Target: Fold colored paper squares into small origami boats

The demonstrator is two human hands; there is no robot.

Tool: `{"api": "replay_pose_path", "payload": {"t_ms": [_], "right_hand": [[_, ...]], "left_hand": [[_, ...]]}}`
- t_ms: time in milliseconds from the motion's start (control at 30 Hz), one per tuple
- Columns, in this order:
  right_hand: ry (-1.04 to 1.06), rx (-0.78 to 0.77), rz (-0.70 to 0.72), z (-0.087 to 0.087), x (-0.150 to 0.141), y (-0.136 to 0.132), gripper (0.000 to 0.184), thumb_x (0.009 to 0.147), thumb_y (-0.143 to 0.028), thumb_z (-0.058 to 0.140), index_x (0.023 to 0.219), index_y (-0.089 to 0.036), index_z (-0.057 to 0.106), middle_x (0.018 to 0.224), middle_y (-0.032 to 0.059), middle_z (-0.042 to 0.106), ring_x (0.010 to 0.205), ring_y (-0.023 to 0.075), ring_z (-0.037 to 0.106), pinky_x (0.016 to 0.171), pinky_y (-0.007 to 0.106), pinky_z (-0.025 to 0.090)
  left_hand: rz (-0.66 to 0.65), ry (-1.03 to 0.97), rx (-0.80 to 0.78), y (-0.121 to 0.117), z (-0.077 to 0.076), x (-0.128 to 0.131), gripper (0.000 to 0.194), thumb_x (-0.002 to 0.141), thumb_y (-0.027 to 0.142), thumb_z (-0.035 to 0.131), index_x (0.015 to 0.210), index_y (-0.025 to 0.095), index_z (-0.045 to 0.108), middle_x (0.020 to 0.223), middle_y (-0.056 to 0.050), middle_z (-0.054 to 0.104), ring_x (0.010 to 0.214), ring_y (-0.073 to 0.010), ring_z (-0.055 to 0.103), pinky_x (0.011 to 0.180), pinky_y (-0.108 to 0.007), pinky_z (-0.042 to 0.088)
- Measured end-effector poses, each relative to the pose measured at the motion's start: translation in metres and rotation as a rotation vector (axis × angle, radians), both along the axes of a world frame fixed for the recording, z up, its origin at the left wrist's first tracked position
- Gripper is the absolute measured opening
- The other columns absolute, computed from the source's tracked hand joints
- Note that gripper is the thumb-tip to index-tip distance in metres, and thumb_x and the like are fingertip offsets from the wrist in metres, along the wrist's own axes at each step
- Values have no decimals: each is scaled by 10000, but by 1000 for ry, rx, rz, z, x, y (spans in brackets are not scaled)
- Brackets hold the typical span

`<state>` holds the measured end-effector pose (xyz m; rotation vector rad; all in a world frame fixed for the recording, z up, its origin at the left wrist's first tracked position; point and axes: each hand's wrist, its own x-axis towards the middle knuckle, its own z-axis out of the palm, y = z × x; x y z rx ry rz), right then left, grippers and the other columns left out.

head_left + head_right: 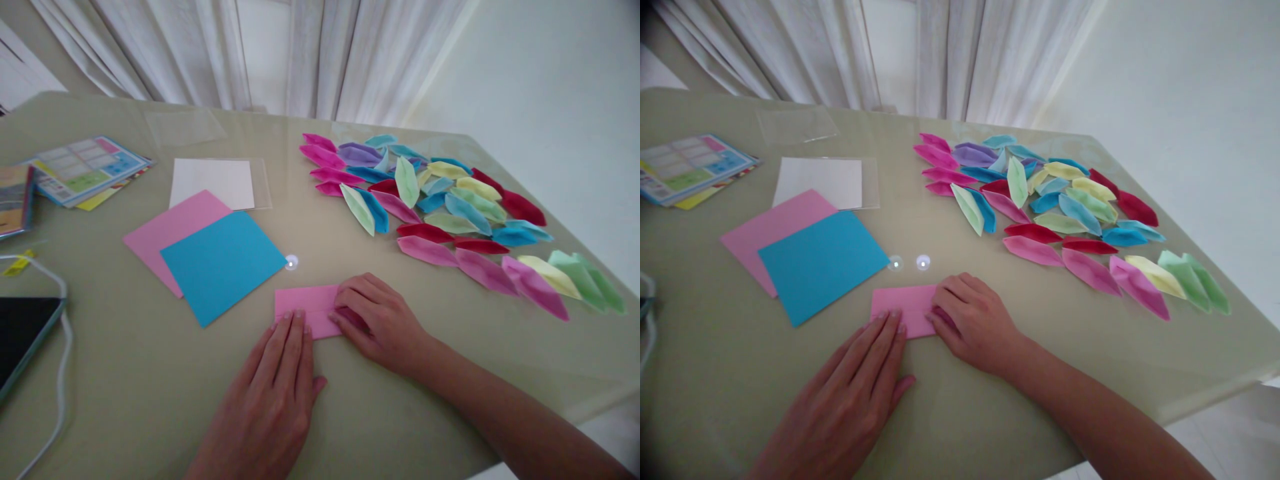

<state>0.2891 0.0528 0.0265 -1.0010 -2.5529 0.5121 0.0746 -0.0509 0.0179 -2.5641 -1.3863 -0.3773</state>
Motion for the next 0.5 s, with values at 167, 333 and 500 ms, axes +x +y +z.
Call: {"api": "replay_pose_path", "payload": {"t_ms": [167,333,500], "right_hand": [[-7,-7,-7,-1,0,-1,50,1036,-215,589,996,-195,611,996,95,677,919,244,578,856,407,500],[-18,-33,-20,1,-1,-1,42,1029,-210,588,991,-194,597,1011,101,650,924,250,559,844,410,493],[-16,-75,-43,6,4,3,69,958,-169,638,926,-194,583,1024,99,628,946,260,558,851,421,492]], "left_hand": [[-2,14,1,-1,0,-1,473,1111,243,356,1331,-15,685,1424,-252,663,1294,-369,677,1067,-485,509],[-3,21,-12,2,0,-4,493,1119,286,348,1364,5,671,1424,-247,670,1275,-370,686,1034,-489,535],[-13,11,-46,3,0,-7,493,1120,304,356,1371,19,670,1436,-241,665,1273,-373,680,1021,-492,541]]}}
